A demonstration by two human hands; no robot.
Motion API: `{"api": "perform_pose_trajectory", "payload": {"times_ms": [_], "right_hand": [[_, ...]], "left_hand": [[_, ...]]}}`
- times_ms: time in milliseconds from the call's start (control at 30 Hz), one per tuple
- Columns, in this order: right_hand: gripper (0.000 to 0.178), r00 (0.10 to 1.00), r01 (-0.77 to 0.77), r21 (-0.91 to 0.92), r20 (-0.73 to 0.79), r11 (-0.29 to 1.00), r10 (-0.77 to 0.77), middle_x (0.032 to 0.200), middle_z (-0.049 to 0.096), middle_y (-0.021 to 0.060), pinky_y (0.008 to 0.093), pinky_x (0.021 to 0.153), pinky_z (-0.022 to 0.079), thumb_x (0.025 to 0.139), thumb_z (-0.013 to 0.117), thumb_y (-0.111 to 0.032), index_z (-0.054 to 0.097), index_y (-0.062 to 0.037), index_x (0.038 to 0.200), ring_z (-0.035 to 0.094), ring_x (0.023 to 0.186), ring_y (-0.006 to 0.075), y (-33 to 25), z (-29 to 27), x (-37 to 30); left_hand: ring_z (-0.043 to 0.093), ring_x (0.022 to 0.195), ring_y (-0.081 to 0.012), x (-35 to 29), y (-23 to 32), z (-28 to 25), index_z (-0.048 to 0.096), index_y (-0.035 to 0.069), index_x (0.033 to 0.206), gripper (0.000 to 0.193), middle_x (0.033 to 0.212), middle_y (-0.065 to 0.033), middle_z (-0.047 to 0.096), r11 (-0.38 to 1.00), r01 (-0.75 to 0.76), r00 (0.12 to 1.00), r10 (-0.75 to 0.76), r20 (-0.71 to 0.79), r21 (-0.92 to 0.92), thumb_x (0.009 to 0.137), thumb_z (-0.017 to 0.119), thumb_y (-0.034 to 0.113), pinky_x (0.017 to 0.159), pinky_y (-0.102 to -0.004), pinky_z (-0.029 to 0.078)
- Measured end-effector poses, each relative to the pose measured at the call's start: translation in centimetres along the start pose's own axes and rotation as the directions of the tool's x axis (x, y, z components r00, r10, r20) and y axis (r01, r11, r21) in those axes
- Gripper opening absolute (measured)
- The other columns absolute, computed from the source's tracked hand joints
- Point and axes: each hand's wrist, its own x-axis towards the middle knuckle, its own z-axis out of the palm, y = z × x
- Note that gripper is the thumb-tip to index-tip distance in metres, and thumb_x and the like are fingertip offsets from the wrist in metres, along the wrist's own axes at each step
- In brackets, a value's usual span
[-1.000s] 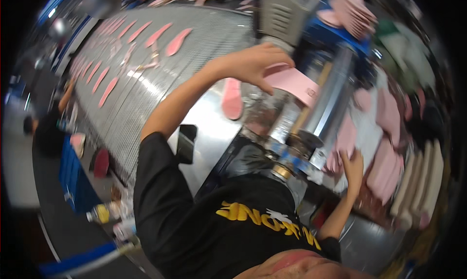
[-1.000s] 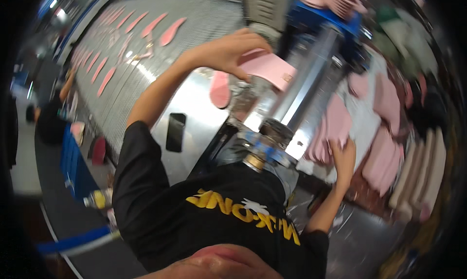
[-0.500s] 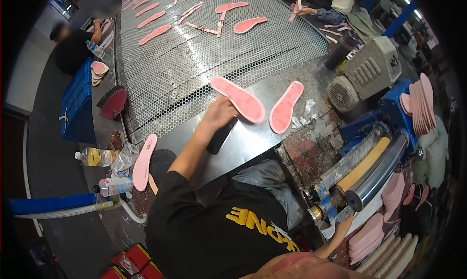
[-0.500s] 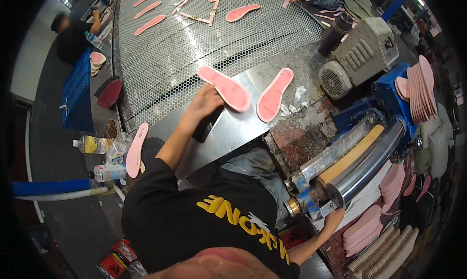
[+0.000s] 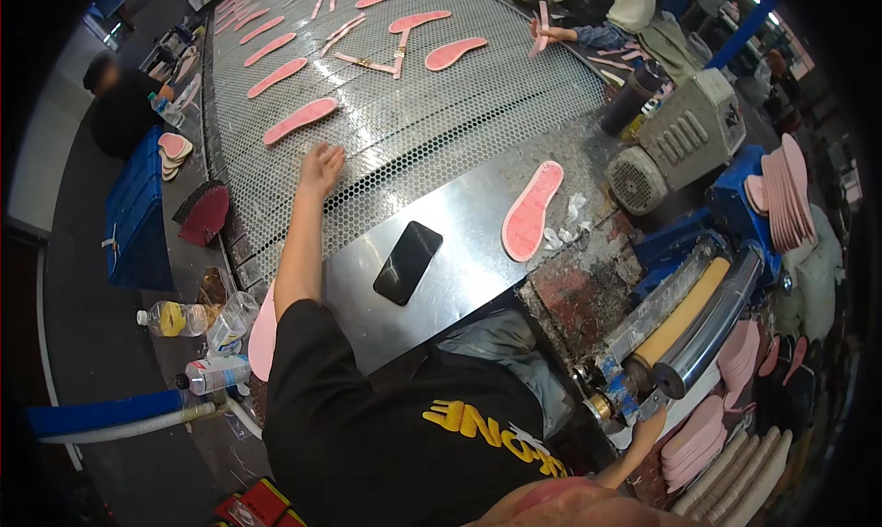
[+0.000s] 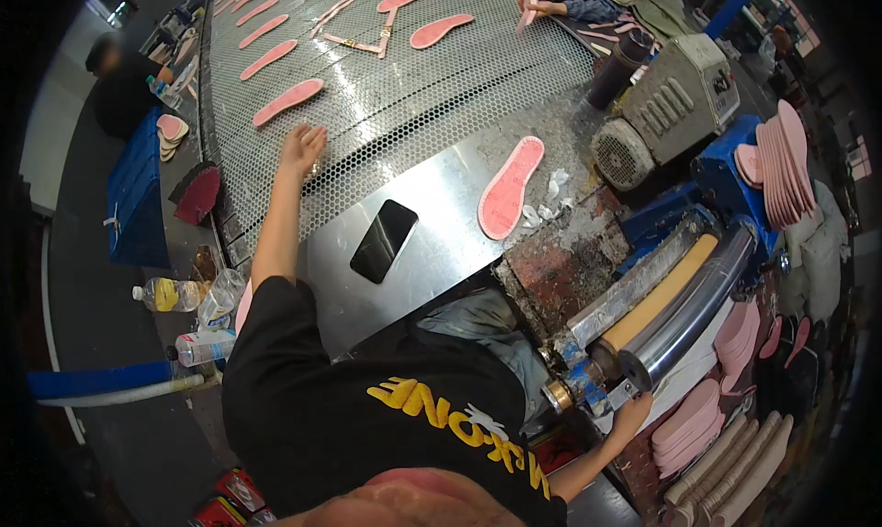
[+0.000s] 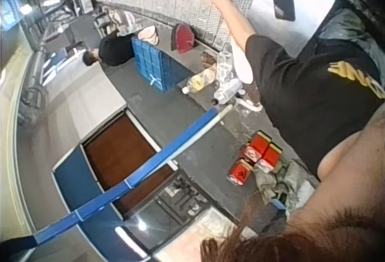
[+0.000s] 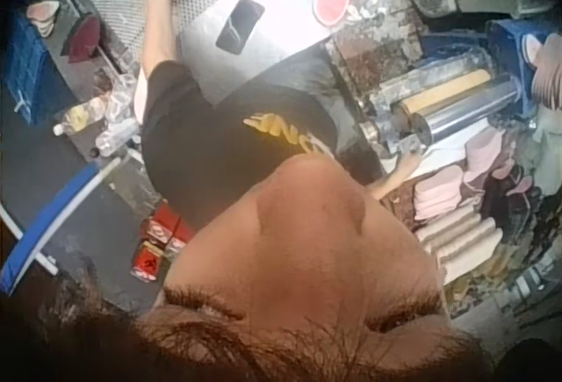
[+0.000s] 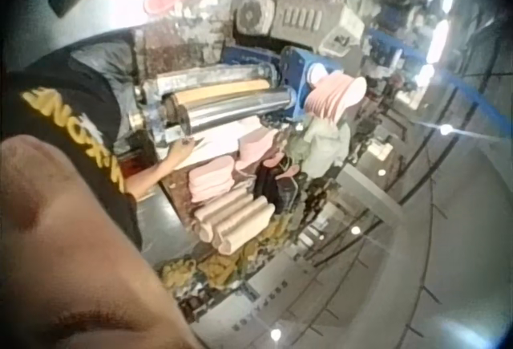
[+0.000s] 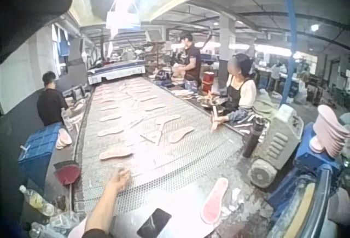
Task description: Applying adhesive or coating to shoe insoles using a roller machine and placing them on a conveyor.
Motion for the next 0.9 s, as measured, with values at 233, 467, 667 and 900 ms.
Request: {"api": "perform_pose_trajectory", "payload": {"times_ms": [233, 467, 667, 900], "right_hand": [[0.048, 0.898, 0.120, -0.029, -0.424, 0.992, -0.121, 0.115, 0.057, 0.0159, 0.0347, 0.094, 0.039, 0.078, 0.065, -0.017, 0.054, 0.0029, 0.120, 0.053, 0.108, 0.0255, -0.2, -4.2, -2.6], [0.057, 0.840, 0.469, 0.189, -0.395, 0.863, -0.371, 0.108, 0.052, 0.0107, 0.0284, 0.094, 0.037, 0.065, 0.064, -0.010, 0.053, 0.0025, 0.120, 0.051, 0.104, 0.0209, -5.6, -13.7, -4.4], [0.055, 0.762, 0.647, 0.212, -0.225, 0.732, -0.607, 0.106, 0.053, 0.0096, 0.0285, 0.089, 0.040, 0.066, 0.065, -0.011, 0.055, 0.0004, 0.118, 0.052, 0.100, 0.0205, -12.5, -13.8, -1.1], [0.047, 0.660, 0.707, 0.201, -0.534, 0.678, -0.529, 0.108, 0.057, 0.0056, 0.0264, 0.078, 0.042, 0.078, 0.069, -0.028, 0.058, -0.0028, 0.115, 0.054, 0.096, 0.0148, -19.7, -18.2, 4.3]], "left_hand": [[0.061, 0.099, -0.0184, -11.5, -9.0, 14.5, 0.055, -0.004, 0.117, 0.035, 0.108, -0.0130, 0.062, 0.650, -0.304, 0.803, -0.219, 0.554, 0.696, 0.087, 0.059, 0.012, 0.086, -0.0291, 0.048], [0.054, 0.113, -0.0196, -25.6, -15.3, 30.4, 0.054, 0.002, 0.123, 0.046, 0.123, -0.0096, 0.057, 0.569, -0.748, 0.060, -0.454, 0.889, 0.341, 0.080, 0.066, 0.010, 0.095, -0.0324, 0.042], [0.049, 0.118, -0.0239, -32.3, -16.6, 37.6, 0.048, 0.004, 0.129, 0.063, 0.132, -0.0127, 0.048, 0.587, -0.808, -0.301, -0.488, 0.819, 0.053, 0.075, 0.074, 0.024, 0.099, -0.0354, 0.039], [0.041, 0.125, -0.0305, -33.5, -15.9, 39.7, 0.046, 0.006, 0.131, 0.081, 0.135, -0.0141, 0.042, 0.441, -0.873, -0.427, -0.489, 0.761, -0.207, 0.064, 0.080, 0.036, 0.103, -0.0394, 0.034]]}}
